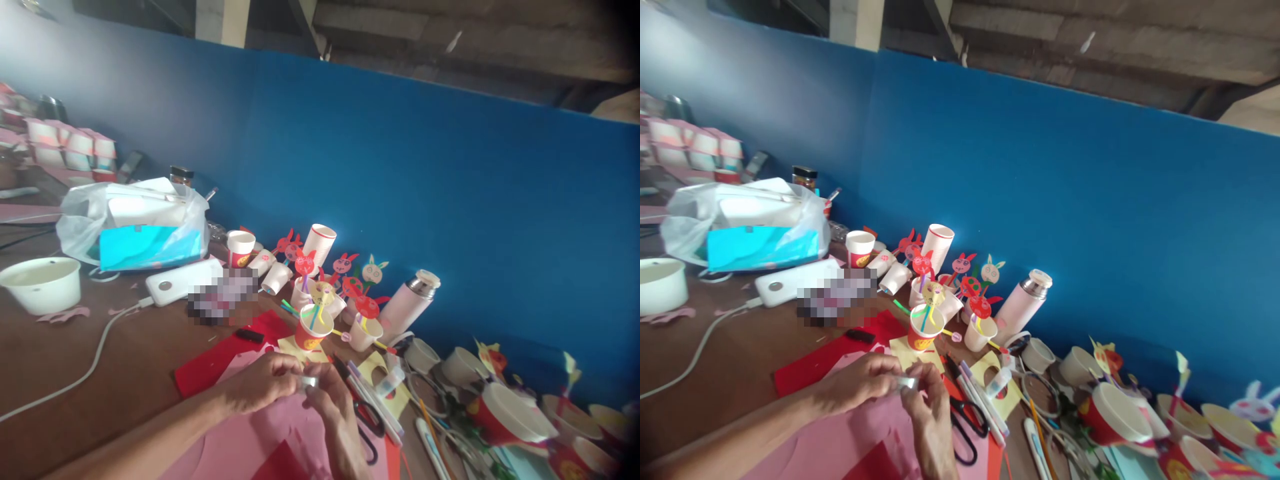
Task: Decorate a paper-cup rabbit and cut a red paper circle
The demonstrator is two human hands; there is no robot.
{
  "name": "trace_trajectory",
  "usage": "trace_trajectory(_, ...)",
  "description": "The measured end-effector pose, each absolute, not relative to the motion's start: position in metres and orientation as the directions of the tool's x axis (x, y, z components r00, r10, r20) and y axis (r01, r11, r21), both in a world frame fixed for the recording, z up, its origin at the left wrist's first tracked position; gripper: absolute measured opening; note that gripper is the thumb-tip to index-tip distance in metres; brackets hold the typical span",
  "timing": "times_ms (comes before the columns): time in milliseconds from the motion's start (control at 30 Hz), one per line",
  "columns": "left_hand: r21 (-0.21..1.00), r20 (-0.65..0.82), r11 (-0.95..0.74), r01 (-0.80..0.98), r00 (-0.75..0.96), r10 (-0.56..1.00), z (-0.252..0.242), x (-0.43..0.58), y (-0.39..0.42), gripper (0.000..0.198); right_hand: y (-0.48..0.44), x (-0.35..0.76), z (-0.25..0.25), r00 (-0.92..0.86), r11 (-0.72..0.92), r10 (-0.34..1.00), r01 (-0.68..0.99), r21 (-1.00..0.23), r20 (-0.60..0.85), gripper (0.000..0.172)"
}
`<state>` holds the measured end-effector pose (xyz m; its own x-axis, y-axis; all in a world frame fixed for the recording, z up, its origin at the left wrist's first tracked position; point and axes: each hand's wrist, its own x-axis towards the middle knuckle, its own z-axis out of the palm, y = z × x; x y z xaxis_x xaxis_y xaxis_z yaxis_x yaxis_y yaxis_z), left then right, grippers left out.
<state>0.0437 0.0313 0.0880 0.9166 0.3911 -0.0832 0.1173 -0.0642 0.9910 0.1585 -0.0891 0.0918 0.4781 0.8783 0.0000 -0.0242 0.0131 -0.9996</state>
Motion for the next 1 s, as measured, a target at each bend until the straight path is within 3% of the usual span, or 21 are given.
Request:
trace_trajectory(100, 0.995, -0.067, -0.043, 0.091, 0.917, 0.394, 0.086, 0.044, 0.032, 0.041, -0.089, 0.159, 0.088, 0.486, 0.001, 0.874, -0.016, -1.000, -0.007, 0.009)
trace_trajectory(167, 0.997, -0.077, 0.039, 0.068, 0.932, 0.354, 0.086, 0.044, 0.033, 0.045, -0.087, 0.163, 0.081, 0.464, 0.032, 0.886, -0.096, -0.995, -0.016, 0.012)
trace_trajectory(267, 0.979, -0.089, 0.201, 0.034, 0.959, 0.269, 0.088, 0.041, 0.035, 0.036, -0.081, 0.170, 0.070, 0.434, 0.112, 0.901, -0.258, -0.960, -0.011, 0.019)
trace_trajectory(367, 0.959, -0.103, 0.283, 0.029, 0.963, 0.248, 0.090, 0.040, 0.036, 0.027, -0.075, 0.173, 0.062, 0.443, 0.156, 0.896, -0.318, -0.935, -0.002, 0.029)
trace_trajectory(600, 0.956, -0.112, 0.292, 0.028, 0.954, 0.278, 0.085, 0.042, 0.039, 0.027, -0.078, 0.173, 0.063, 0.473, 0.172, 0.881, -0.305, -0.937, 0.008, 0.020)
trace_trajectory(700, 0.972, -0.119, 0.232, 0.048, 0.945, 0.306, 0.083, 0.043, 0.039, 0.034, -0.080, 0.172, 0.063, 0.469, 0.127, 0.883, -0.252, -0.959, -0.006, 0.024)
trace_trajectory(867, 0.970, -0.079, 0.244, 0.002, 0.948, 0.309, 0.083, 0.040, 0.038, 0.044, -0.080, 0.166, 0.066, 0.424, 0.164, 0.906, -0.395, -0.904, -0.021, 0.027)
trace_trajectory(1000, 0.964, -0.081, 0.267, 0.009, 0.962, 0.260, 0.084, 0.038, 0.038, 0.036, -0.080, 0.164, 0.072, 0.361, 0.143, 0.932, -0.459, -0.877, -0.037, 0.019)
